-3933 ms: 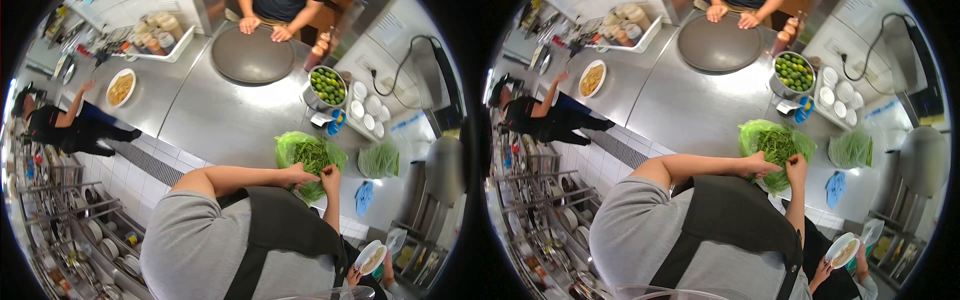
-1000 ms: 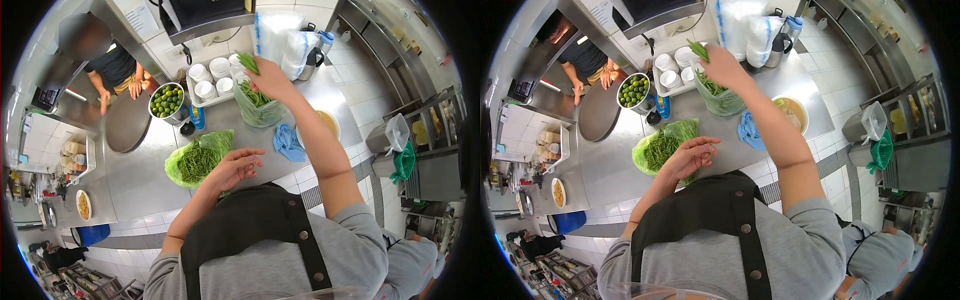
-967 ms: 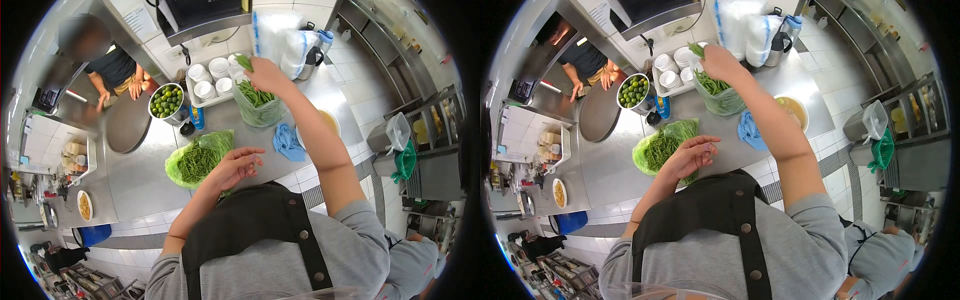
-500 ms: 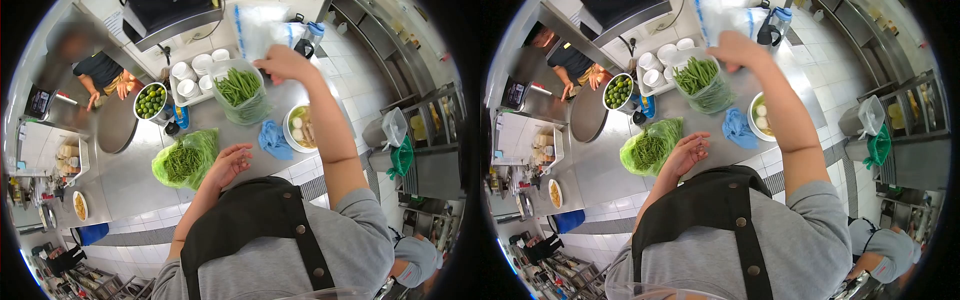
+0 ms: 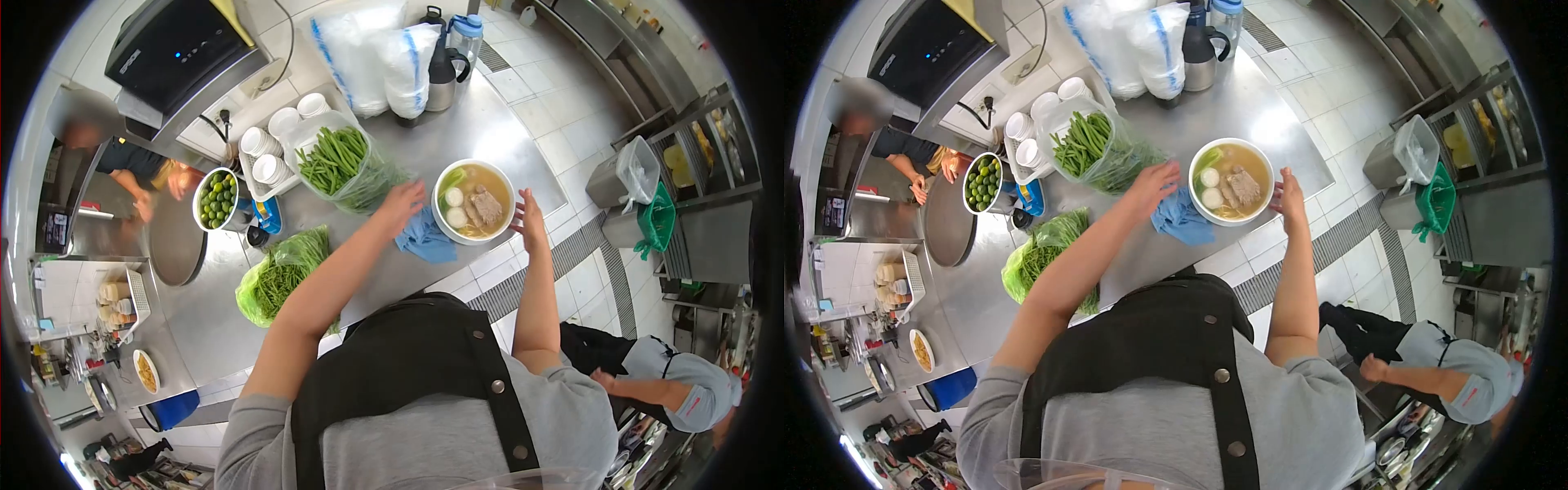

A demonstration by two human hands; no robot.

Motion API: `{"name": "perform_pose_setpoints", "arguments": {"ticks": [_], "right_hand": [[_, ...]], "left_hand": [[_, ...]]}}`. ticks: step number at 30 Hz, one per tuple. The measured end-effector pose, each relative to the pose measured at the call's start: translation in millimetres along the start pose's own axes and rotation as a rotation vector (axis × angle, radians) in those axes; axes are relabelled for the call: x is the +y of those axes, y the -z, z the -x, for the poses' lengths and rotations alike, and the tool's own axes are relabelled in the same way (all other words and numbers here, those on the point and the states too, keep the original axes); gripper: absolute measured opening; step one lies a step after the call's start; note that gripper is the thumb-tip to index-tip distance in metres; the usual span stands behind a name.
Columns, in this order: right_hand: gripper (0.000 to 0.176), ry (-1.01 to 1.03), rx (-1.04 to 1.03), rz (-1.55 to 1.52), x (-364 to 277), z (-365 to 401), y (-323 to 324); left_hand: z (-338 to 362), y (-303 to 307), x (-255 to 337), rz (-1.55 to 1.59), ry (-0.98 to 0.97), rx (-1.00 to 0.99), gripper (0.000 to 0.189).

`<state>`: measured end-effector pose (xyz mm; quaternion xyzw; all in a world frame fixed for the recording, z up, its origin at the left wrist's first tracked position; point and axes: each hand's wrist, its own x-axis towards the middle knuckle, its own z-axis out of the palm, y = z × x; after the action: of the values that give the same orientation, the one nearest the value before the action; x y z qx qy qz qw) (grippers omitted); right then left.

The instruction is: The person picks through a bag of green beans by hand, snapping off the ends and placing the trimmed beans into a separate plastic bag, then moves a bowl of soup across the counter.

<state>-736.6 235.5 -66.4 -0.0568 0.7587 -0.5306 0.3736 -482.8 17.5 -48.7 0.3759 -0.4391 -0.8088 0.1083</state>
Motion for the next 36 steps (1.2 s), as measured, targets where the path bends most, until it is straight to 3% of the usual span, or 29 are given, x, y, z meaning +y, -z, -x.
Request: {"name": "perform_pose_setpoints", "arguments": {"ticks": [5,9,14,19,20,23,26,28,31,36], "right_hand": [[0.06,-0.014,0.026,-0.079,-3,25,-26],[0.058,0.216,0.024,-0.06,22,14,-28],[0.056,0.376,0.132,0.053,39,0,-32],[0.053,0.384,0.069,-0.027,36,1,-29],[0.054,0.5,-0.003,0.041,64,-27,-20],[0.057,0.391,0.09,0.222,52,-24,-2],[0.058,0.358,0.129,0.265,-11,24,-5],[0.06,0.395,-0.048,0.094,-50,58,-16],[0.06,0.527,-0.167,0.045,-77,92,-33],[0.059,0.536,-0.227,0.183,-94,151,-76]], "left_hand": [[-44,-8,-12,-0.062,0.082,-0.002,0.059],[-46,-8,-12,-0.031,0.204,-0.11,0.056],[-41,-15,-10,-0.058,0.163,-0.152,0.055],[-45,-12,-18,-0.046,0.126,-0.178,0.049],[-38,-16,-16,-0.024,0.115,-0.158,0.048],[-33,-15,-18,-0.058,0.054,-0.186,0.051],[-11,-21,-6,-0.054,0.018,-0.197,0.051],[26,-25,13,0.075,0.05,-0.176,0.051],[72,-17,27,0.155,0.031,-0.174,0.053],[151,21,23,0.218,0.008,-0.065,0.057]]}}
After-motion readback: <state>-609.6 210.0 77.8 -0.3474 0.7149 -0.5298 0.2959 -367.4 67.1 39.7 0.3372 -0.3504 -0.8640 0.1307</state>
